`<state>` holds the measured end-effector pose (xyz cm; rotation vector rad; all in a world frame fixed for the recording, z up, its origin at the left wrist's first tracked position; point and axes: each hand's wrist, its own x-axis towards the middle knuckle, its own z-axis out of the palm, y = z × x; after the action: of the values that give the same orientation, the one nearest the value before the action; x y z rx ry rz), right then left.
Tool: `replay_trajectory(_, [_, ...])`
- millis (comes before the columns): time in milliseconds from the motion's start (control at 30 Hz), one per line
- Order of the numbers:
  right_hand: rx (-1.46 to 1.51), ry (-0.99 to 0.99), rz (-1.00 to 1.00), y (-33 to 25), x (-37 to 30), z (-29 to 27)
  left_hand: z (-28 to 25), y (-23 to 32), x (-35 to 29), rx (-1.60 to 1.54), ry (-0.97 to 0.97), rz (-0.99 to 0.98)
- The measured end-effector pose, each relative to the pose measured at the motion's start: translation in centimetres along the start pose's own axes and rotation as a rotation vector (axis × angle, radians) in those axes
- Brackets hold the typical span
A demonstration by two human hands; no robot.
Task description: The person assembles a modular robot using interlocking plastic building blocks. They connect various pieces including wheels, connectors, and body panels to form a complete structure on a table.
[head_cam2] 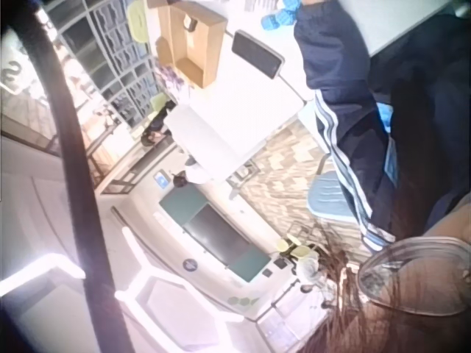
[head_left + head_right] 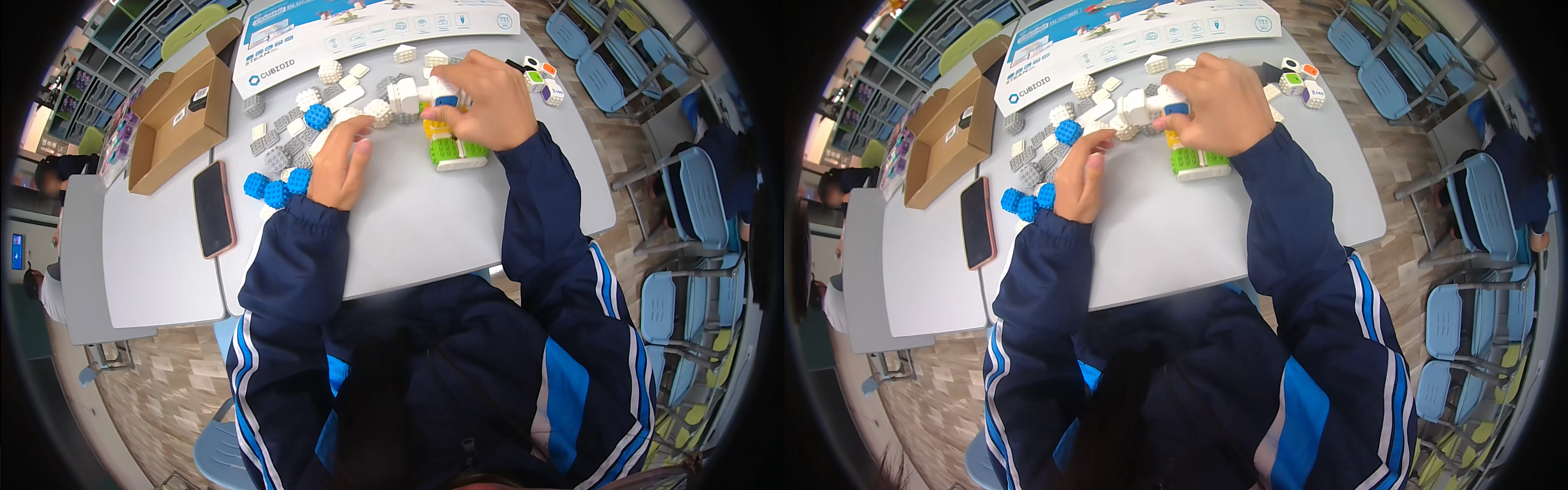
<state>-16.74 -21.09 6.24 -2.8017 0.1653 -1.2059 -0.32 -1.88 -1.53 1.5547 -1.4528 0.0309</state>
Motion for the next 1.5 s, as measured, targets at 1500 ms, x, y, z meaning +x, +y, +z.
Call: replay_trajectory(1500, [0.179,0.122,-0.373,-4.9,-0.7,2.4,-3.3,-1.2,-0.4,0.592,0.251,-0.186])
